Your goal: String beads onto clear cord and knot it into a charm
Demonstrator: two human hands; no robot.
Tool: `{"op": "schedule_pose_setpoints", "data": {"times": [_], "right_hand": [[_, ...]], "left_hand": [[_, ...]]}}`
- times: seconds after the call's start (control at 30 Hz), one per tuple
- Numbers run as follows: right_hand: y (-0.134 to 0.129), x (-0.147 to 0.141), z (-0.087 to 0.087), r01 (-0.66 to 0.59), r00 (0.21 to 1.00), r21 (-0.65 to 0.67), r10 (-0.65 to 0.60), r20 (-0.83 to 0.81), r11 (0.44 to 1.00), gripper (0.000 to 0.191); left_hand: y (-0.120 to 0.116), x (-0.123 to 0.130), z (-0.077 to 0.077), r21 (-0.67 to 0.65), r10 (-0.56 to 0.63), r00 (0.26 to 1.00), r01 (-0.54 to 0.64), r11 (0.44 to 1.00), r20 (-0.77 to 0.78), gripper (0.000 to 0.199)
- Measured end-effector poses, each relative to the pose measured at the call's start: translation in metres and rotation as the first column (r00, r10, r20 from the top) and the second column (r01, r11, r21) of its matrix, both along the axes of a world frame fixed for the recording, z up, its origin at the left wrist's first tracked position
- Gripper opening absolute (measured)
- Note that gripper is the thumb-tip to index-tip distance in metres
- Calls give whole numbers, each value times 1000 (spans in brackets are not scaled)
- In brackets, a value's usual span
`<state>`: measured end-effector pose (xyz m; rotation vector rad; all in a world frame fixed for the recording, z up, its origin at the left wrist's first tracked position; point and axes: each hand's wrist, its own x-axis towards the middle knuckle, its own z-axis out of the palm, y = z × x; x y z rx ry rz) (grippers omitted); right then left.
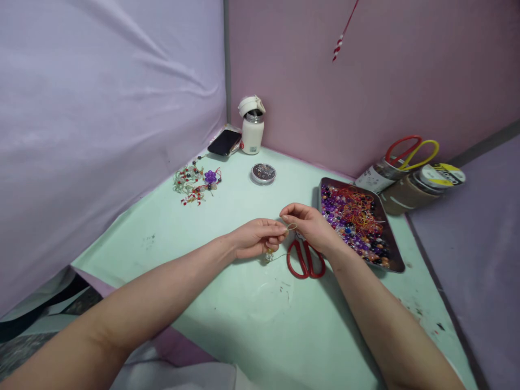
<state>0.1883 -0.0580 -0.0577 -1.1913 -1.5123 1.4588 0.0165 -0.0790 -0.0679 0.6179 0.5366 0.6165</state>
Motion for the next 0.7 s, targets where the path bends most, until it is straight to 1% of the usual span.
{"op": "schedule_pose_setpoints", "data": {"times": [0.1,0.23,0.37,0.5,0.6,0.63,0.7], "right_hand": [[-2,-2,4,-32,999,24,32,23,999,15],[-3,-2,7,-95,993,54,90,75,994,15],[-5,0,11,-118,984,88,104,142,989,13],[-6,0,11,-139,978,93,122,168,986,14],[-5,1,9,-85,982,116,63,180,990,23],[-4,1,8,-48,983,121,26,182,992,26],[-2,2,7,37,983,118,-58,177,992,27]], "left_hand": [[0,0,0,-10,-39,999,39,999,-21,26],[-1,1,0,-33,-50,998,48,998,-39,25],[0,1,-1,-58,-71,996,68,996,-50,24],[1,0,-4,-66,-86,995,83,994,-45,25],[2,0,-6,-53,-67,997,65,996,-31,26],[2,1,-6,-46,-43,999,41,998,-26,25],[2,2,-6,-24,43,999,-44,999,-20,24]]}}
